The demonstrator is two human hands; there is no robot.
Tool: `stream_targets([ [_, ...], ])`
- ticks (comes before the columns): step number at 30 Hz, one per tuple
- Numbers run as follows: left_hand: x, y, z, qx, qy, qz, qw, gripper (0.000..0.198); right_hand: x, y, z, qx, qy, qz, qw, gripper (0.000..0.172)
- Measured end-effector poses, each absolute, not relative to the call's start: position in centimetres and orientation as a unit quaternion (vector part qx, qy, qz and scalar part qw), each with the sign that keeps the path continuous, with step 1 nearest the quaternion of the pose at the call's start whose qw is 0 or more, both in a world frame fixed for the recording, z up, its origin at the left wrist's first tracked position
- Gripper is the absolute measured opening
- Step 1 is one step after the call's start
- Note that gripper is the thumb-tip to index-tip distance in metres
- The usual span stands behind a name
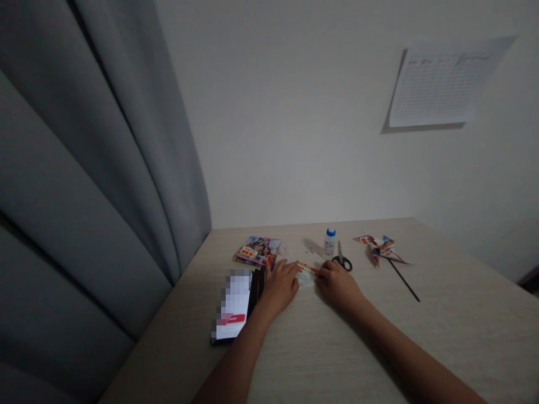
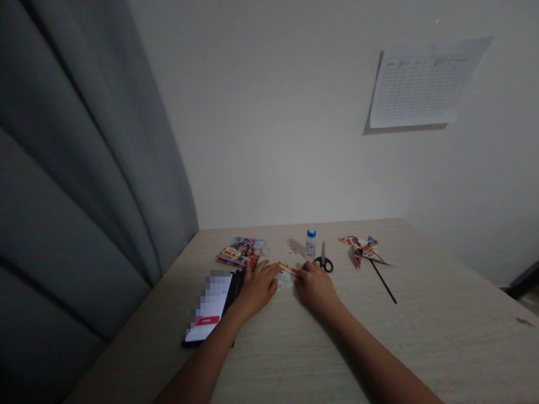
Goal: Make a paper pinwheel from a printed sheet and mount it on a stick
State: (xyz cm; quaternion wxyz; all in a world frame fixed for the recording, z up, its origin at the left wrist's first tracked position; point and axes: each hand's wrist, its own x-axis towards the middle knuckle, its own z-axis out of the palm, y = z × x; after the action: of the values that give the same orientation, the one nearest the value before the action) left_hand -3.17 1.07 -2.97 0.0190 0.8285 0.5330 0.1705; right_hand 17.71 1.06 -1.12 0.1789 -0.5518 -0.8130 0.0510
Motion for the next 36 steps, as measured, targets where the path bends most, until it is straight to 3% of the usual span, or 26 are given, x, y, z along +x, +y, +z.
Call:
stream_targets([
  [10, -3.7, 0.8, -2.5, 0.828, 0.523, 0.201, 0.020, 0.025, 18.3, 1.8, -2.0, -0.529, -0.824, 0.046, 0.195, 0.029],
  [19, -3.9, 0.5, -2.7, 0.819, 0.541, 0.182, 0.049, 0.040, 18.1, 1.7, -2.6, -0.518, -0.835, 0.037, 0.184, 0.040],
  [24, -3.9, 0.1, -2.4, 0.816, 0.553, 0.160, 0.047, 0.043, 17.5, 1.1, -2.2, -0.533, -0.826, 0.027, 0.184, 0.029],
  [36, -4.1, -0.1, -3.0, 0.808, 0.569, 0.149, 0.036, 0.043, 17.7, 1.4, -1.7, -0.584, -0.797, 0.018, 0.153, 0.021],
])
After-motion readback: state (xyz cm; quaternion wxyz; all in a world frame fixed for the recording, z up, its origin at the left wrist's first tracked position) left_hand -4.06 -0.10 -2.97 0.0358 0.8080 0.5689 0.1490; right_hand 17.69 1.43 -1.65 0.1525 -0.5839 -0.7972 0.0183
